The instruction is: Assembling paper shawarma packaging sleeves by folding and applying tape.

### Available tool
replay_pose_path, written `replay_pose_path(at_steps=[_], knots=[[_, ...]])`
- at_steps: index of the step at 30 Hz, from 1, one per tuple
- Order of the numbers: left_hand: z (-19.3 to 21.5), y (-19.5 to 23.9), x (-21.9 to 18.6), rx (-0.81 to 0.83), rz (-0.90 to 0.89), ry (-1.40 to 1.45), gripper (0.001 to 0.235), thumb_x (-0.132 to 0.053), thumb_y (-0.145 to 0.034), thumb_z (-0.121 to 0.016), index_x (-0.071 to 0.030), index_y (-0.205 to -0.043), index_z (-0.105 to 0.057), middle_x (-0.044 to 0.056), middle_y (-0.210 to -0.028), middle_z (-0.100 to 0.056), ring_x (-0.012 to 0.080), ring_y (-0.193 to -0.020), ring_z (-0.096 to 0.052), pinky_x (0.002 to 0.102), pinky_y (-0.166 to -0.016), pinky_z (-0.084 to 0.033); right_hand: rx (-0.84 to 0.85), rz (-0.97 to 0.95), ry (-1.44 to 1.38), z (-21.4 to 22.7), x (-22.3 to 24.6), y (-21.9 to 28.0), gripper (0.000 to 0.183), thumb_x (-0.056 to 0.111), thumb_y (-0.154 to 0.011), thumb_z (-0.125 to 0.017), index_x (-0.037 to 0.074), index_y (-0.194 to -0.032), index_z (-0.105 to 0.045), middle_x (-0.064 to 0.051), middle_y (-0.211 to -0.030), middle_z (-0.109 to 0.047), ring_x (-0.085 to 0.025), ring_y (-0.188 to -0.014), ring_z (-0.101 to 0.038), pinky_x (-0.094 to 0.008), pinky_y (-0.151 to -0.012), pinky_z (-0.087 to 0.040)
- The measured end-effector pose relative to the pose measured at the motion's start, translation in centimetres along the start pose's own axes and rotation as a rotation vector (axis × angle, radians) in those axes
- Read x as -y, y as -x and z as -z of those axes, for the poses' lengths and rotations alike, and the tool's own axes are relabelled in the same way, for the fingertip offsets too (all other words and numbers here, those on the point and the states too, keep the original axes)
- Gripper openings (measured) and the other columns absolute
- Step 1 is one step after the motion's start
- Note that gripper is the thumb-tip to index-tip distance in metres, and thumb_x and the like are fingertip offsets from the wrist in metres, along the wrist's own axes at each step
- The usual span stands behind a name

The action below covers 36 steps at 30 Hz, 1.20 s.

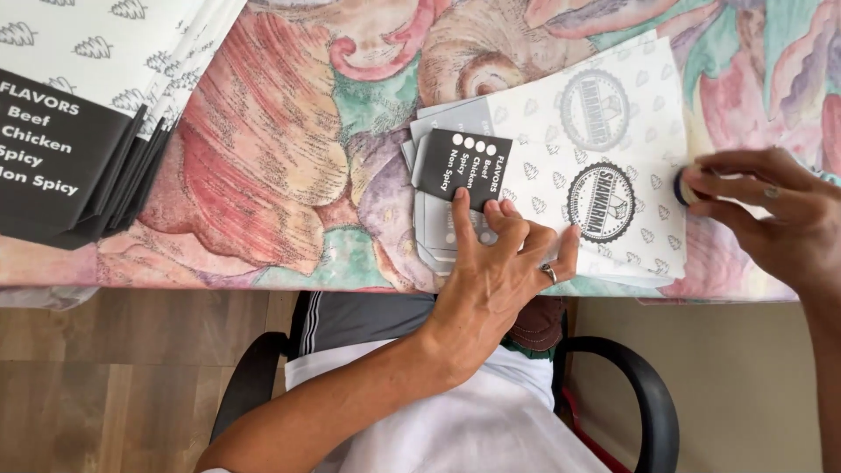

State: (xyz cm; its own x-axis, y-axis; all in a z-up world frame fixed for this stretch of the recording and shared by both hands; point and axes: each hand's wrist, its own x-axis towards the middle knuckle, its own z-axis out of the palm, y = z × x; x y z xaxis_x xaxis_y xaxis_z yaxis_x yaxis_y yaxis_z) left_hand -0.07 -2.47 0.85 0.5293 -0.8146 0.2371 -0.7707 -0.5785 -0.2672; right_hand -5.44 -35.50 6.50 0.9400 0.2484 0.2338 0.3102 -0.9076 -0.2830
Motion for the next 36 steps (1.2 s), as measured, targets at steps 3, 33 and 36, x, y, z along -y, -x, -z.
replay_pose_path(at_steps=[3,33,36], knots=[[-0.4,-0.1,-0.3,-0.044,0.023,0.015,0.083,0.0,-0.089,-0.066,-0.027,-0.155,-0.024,0.012,-0.127,-0.041,0.0322,-0.122,-0.042,0.071,-0.11,-0.042,0.062,0.111,-0.035,-0.2,-1.3,-1.3,0.029,0.0,-0.091,-0.081,-0.007,-0.118,-0.075,-0.024,-0.126,-0.072,-0.03,-0.112,-0.07,-0.039,-0.099,-0.059],[0.1,-0.1,-0.2,-0.058,0.026,0.065,0.077,-0.013,-0.09,-0.07,-0.034,-0.153,-0.032,0.005,-0.116,-0.04,0.0294,-0.111,-0.048,0.071,-0.109,-0.041,0.144,0.819,-0.473,-9.6,9.2,-19.5,0.029,-0.003,-0.104,-0.069,-0.005,-0.132,-0.064,-0.026,-0.132,-0.062,-0.043,-0.116,-0.064,-0.051,-0.096,-0.054],[0.3,-0.2,-0.2,-0.064,0.024,0.04,0.075,-0.013,-0.091,-0.067,-0.036,-0.153,-0.033,0.006,-0.114,-0.039,0.0288,-0.108,-0.048,0.069,-0.108,-0.043,0.112,0.779,-0.402,-8.7,8.8,-17.8,0.035,-0.014,-0.102,-0.068,-0.005,-0.135,-0.061,-0.026,-0.131,-0.061,-0.042,-0.115,-0.063,-0.051,-0.095,-0.054]])
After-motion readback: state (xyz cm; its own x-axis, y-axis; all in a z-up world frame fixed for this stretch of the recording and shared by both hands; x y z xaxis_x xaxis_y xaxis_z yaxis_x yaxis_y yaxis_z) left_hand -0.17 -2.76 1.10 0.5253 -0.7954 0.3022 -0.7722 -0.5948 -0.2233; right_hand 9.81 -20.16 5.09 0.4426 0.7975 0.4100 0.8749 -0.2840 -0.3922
